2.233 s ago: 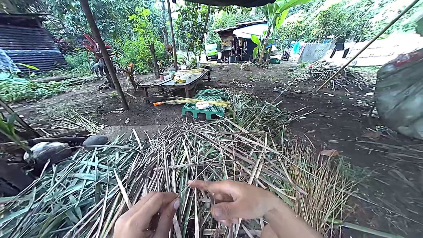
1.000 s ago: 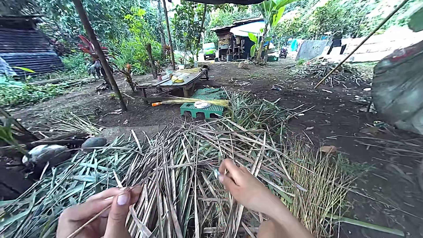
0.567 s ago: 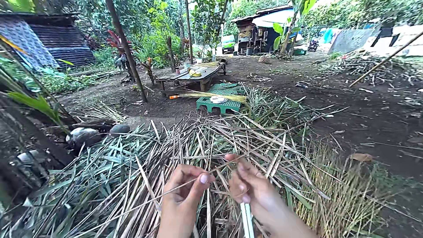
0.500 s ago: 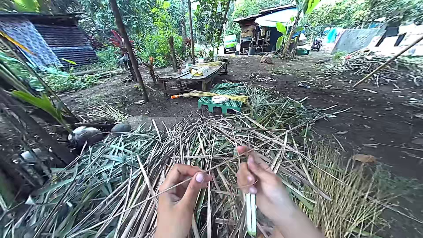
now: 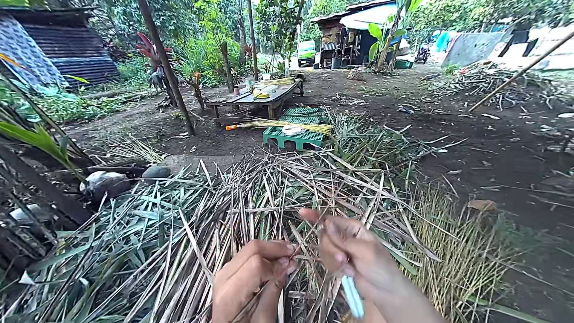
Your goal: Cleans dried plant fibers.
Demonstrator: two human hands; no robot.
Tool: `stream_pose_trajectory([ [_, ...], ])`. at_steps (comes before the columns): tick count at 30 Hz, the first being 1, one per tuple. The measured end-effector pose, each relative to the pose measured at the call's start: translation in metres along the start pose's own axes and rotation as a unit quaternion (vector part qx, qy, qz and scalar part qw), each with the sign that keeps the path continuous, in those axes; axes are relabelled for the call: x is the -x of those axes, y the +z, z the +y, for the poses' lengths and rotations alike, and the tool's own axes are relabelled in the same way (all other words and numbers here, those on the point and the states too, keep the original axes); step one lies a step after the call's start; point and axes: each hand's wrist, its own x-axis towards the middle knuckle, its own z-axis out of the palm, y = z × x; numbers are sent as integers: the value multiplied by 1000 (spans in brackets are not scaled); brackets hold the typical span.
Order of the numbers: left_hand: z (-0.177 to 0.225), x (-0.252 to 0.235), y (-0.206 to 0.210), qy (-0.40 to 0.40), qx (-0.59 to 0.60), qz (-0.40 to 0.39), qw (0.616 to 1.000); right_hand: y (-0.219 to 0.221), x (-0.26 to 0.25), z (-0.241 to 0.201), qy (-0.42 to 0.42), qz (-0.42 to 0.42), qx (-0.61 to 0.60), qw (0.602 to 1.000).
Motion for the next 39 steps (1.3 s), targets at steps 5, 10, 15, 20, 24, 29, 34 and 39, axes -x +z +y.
stream_pose_trajectory([
  [5,3,0,-7,40,-38,-16,998,-24,-13,-13,-8,160,18,987],
  [10,1,2,-9,57,-49,-24,997,-37,-16,-17,-25,206,-22,978],
  [15,-5,3,-8,94,-69,-32,993,-3,5,-4,79,-116,19,990],
  [20,-6,4,-10,125,-64,-33,990,-5,-2,0,44,-73,3,996],
  [24,0,4,-22,124,-61,-45,989,-37,-17,-19,-8,113,-12,994],
  [29,1,6,-31,78,-39,-41,995,-55,-26,-29,-44,203,-34,978],
  [34,2,5,-22,9,-12,19,1000,-36,-17,-13,-39,155,40,986],
  [39,-9,4,-3,34,-50,15,998,-3,-3,5,-25,-13,55,998],
])
